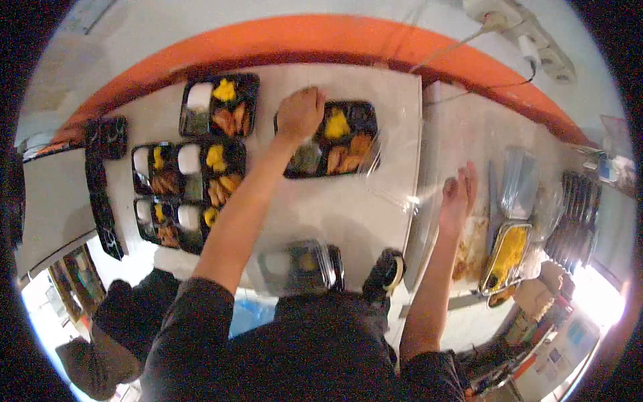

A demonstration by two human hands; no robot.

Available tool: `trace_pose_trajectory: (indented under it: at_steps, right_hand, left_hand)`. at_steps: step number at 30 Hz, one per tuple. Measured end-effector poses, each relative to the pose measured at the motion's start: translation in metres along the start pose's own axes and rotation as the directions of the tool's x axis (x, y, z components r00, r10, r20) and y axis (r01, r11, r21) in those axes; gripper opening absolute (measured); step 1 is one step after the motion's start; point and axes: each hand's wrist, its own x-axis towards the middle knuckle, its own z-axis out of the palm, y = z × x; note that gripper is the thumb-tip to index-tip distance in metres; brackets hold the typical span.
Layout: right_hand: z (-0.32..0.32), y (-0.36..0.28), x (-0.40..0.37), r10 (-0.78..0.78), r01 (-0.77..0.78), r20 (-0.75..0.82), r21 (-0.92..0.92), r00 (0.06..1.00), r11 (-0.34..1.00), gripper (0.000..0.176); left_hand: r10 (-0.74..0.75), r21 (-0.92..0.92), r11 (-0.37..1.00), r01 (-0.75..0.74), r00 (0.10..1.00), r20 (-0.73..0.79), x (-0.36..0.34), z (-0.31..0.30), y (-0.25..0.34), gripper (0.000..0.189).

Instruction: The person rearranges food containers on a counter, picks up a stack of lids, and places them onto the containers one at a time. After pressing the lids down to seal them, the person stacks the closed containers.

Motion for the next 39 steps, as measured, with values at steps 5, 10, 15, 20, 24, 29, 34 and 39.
trace_pose_trajectory:
  at_steps: [5, 10, 15, 20, 24, 29, 34, 39]
  right_hand:
    - [0.000, 0.001, -0.008, 0.049, -0.056, 0.054, 0.148, 0.997, 0.987, 0.042]
    - [0.028, -0.013, -0.016, 0.100, -0.119, 0.102, 0.207, 0.990, 0.971, 0.039]
    - [0.072, -0.007, -0.009, 0.096, -0.111, 0.254, 0.047, 0.963, 0.993, 0.032]
    - [0.139, 0.005, -0.002, 0.036, 0.047, 0.455, -0.171, 0.890, 0.984, 0.026]
    - [0.172, 0.063, 0.011, -0.182, 0.351, 0.532, -0.235, 0.827, 0.906, 0.026]
    - [0.187, 0.059, 0.003, -0.289, 0.489, 0.418, -0.526, 0.861, 0.696, 0.025]
    - [0.196, 0.049, 0.005, -0.375, 0.592, 0.459, -0.654, 0.806, 0.472, 0.028]
    - [0.192, 0.060, 0.007, -0.169, 0.477, 0.455, -0.740, 0.874, 0.474, 0.030]
  left_hand:
    - [-0.030, -0.050, 0.998, 0.034, 0.995, 0.097, 0.008, -0.004, -0.007, 0.036]
    - [-0.091, 0.028, 0.996, 0.088, 0.988, 0.126, 0.006, -0.010, 0.004, 0.032]
    - [-0.096, -0.206, 0.973, 0.102, 0.995, 0.037, 0.004, 0.007, -0.016, 0.037]
    - [-0.136, -0.805, 0.572, 0.159, 0.986, 0.099, 0.014, -0.016, -0.075, 0.047]
    - [-0.291, -0.496, 0.770, 0.402, 0.912, 0.288, -0.043, -0.080, -0.034, 0.039]
    - [-0.205, -0.248, 0.952, 0.178, 0.975, -0.088, -0.055, -0.052, -0.038, 0.029]
    - [-0.161, -0.131, 0.981, 0.141, 0.975, -0.152, -0.060, -0.026, -0.035, 0.039]
    - [-0.253, -0.226, 0.947, 0.228, 0.963, -0.091, -0.074, -0.028, -0.020, 0.036]
